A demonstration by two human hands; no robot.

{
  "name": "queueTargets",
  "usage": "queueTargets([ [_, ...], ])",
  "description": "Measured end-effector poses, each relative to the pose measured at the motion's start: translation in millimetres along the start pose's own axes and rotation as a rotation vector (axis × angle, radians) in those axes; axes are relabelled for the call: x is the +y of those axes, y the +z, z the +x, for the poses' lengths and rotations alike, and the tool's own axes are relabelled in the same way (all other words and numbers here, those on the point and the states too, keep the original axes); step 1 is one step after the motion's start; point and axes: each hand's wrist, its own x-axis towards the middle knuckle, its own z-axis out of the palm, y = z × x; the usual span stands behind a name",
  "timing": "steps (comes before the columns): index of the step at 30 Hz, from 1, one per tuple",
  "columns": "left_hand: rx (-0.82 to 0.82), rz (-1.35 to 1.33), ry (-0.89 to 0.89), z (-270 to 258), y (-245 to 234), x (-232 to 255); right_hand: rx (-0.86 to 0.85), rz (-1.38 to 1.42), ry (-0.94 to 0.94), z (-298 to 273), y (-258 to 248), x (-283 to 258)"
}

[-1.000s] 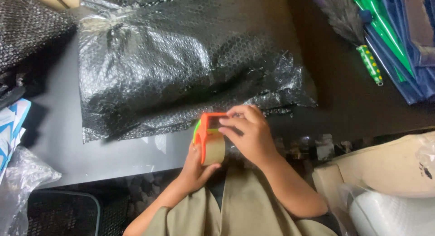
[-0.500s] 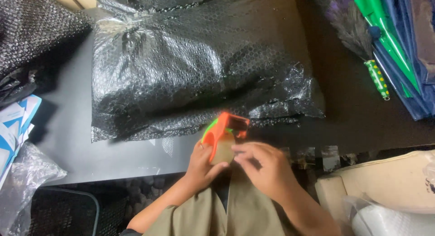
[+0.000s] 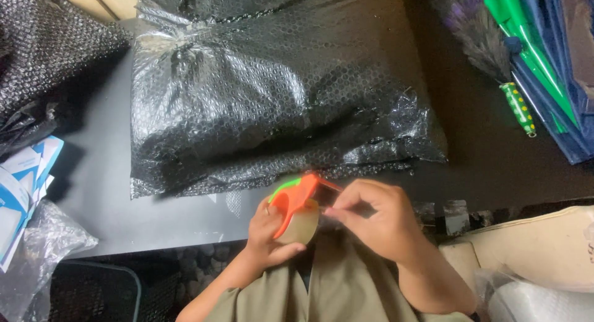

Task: The person dusts a green pillow, then wraps it in black bubble wrap and secures the packaging with tape from a dispenser.

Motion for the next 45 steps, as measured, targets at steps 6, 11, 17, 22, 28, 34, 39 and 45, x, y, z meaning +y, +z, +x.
queueTargets([
  [6, 0.044, -0.092, -0.086, -8, -7, -2, -0.029, 0.110, -0.002, 9, -11, 11],
  [11, 0.008, -0.178, -0.177, -8, -12, 0, 0.055, 0.165, 0.245, 12, -13, 25],
  [17, 0.011, -0.175, -0.229, -6, -20, -1, 0.134, 0.182, 0.138, 23, -15, 38],
  [22, 0.049, -0.242, -0.256, -6, -24, -3, 0.150, 0.294, 0.228, 29, -8, 77],
  [28, 0.087, -0.308, -0.275, 3, -29, -11, 0.134, 0.460, 0.525, 40, 25, 163],
  [34, 0.117, -0.385, -0.294, 5, -33, -13, -0.007, 0.424, 0.706, 38, 54, 127],
  [39, 0.138, -0.445, -0.300, 9, -34, -12, -0.051, 0.417, 0.745, 22, 61, 139],
  [45, 0.185, -0.523, -0.304, 7, -34, -4, -0.088, 0.298, 0.755, 11, 58, 155],
])
